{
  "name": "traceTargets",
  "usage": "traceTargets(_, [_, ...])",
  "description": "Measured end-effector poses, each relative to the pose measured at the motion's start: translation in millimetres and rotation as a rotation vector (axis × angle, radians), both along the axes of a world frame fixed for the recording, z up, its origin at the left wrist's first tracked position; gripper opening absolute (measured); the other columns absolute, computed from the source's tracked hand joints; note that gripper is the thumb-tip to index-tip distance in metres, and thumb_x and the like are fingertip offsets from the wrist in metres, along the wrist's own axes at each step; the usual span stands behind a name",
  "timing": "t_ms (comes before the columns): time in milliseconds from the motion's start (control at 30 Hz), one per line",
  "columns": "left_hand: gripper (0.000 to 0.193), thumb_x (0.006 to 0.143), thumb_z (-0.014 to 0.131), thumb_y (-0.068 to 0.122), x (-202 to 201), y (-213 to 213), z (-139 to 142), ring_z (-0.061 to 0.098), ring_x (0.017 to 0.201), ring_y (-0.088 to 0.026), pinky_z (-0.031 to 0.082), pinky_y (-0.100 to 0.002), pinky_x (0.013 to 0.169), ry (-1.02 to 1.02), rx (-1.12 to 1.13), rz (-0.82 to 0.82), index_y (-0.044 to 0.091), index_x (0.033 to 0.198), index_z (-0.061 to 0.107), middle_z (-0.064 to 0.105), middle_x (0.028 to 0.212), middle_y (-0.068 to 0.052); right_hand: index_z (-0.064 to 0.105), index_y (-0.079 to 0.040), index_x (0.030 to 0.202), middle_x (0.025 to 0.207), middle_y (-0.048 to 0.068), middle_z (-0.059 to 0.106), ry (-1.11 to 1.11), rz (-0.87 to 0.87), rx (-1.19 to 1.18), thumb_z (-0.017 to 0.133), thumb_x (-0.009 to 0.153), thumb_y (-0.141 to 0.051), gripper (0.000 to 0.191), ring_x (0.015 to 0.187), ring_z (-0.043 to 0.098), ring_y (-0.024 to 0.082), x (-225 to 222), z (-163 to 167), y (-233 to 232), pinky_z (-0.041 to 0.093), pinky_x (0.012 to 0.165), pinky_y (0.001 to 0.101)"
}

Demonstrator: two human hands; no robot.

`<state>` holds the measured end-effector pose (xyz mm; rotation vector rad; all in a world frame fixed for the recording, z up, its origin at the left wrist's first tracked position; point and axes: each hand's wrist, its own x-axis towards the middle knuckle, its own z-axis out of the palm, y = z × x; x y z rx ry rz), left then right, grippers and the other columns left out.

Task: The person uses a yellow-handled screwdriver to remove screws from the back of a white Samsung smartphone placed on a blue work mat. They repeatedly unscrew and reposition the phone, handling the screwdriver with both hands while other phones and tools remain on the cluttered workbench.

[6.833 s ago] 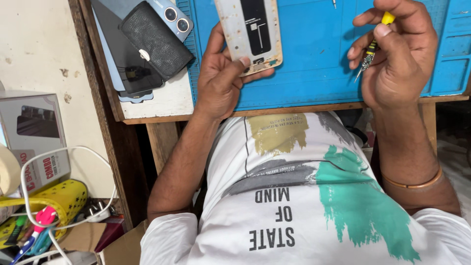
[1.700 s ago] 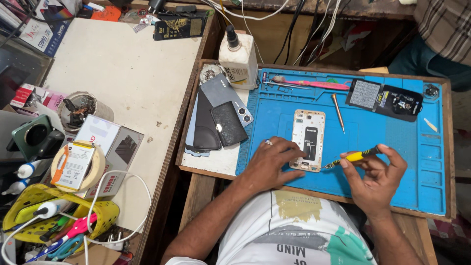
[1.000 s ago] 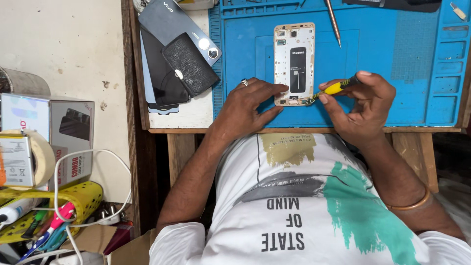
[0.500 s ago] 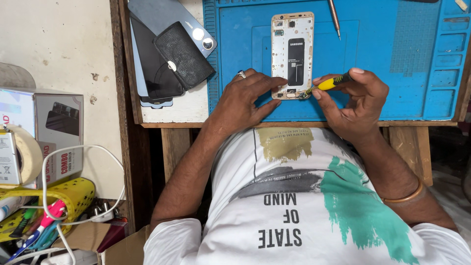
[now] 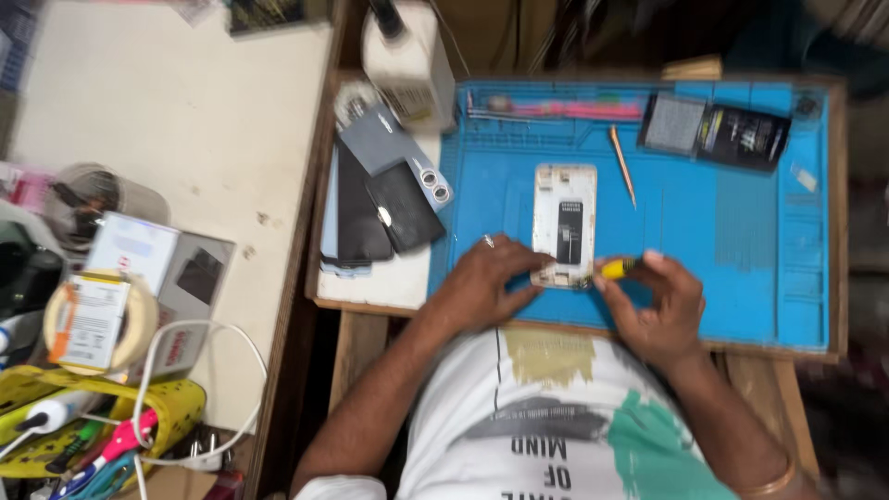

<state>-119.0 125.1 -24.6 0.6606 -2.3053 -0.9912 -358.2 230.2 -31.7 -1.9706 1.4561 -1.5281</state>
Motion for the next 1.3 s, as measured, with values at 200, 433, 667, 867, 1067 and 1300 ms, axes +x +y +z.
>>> traceTargets(200, [0.035, 0.087, 0.080, 0.028, 1.1, 4.6, 18.1, 0.067, 0.103, -0.022, 0.047, -0.041, 0.098, -0.030, 0.006, 0.003, 0.012, 0.118, 0.075, 0.074, 0.109, -0.005, 0.033, -0.009, 0.142, 0.108, 0.019, 0.072, 0.042, 0.035, -0.016, 0.073, 0.090, 0.009, 0.068, 0.100, 0.076, 0.024, 2.9, 7.3, 0.0, 0.065, 0.084, 0.0345])
traceTargets(433, [0.034, 0.087, 0.078, 0.036, -8.7, 11.7, 22.4, 0.061, 0.110, -0.023, 0.042, -0.046, 0.097, -0.074, -0.080, 0.000, 0.016, 0.114, 0.077, 0.072, 0.106, -0.002, 0.038, -0.013, 0.139, 0.107, 0.018, 0.073, 0.033, 0.095, -0.032, 0.074, 0.089, 0.008, 0.065, 0.101, 0.076, 0.024, 3.7, 7.3, -2.8, 0.065, 0.084, 0.0341])
traceTargets(667, [0.026, 0.094, 0.073, 0.036, -20.7, 13.5, 15.3, 0.059, 0.104, -0.022, 0.042, -0.044, 0.090, -0.096, -0.137, -0.024, 0.017, 0.111, 0.078, 0.068, 0.101, -0.001, 0.037, -0.013, 0.140, 0.109, 0.018, 0.072, 0.032, 0.137, -0.011, 0.072, 0.089, 0.008, 0.065, 0.105, 0.076, 0.026, 0.3, 7.6, -3.9, 0.066, 0.087, 0.0351])
traceTargets(867, [0.023, 0.095, 0.072, 0.033, -21.4, 12.9, 10.3, 0.059, 0.104, -0.022, 0.042, -0.044, 0.089, -0.079, -0.145, -0.025, 0.016, 0.109, 0.077, 0.068, 0.103, 0.000, 0.037, -0.014, 0.140, 0.109, 0.018, 0.073, 0.044, 0.140, -0.011, 0.071, 0.090, 0.008, 0.065, 0.104, 0.076, 0.025, 0.3, 6.7, -4.0, 0.065, 0.088, 0.0353])
traceTargets(1067, [0.023, 0.095, 0.072, 0.032, -20.8, 11.7, 8.0, 0.059, 0.103, -0.023, 0.042, -0.044, 0.088, -0.086, -0.176, -0.039, 0.015, 0.108, 0.077, 0.067, 0.102, -0.001, 0.037, -0.013, 0.140, 0.109, 0.018, 0.073, 0.053, 0.125, -0.014, 0.072, 0.089, 0.007, 0.065, 0.104, 0.076, 0.026, 1.8, 8.8, -3.6, 0.065, 0.087, 0.0352])
traceTargets(1300, [0.023, 0.095, 0.071, 0.034, -20.6, 11.8, 8.5, 0.059, 0.101, -0.022, 0.041, -0.043, 0.087, -0.072, -0.185, -0.042, 0.016, 0.109, 0.077, 0.067, 0.101, 0.000, 0.037, -0.012, 0.139, 0.108, 0.018, 0.073, 0.068, 0.114, -0.004, 0.072, 0.089, 0.007, 0.064, 0.104, 0.076, 0.026, 0.4, 8.2, -2.8, 0.065, 0.086, 0.0348])
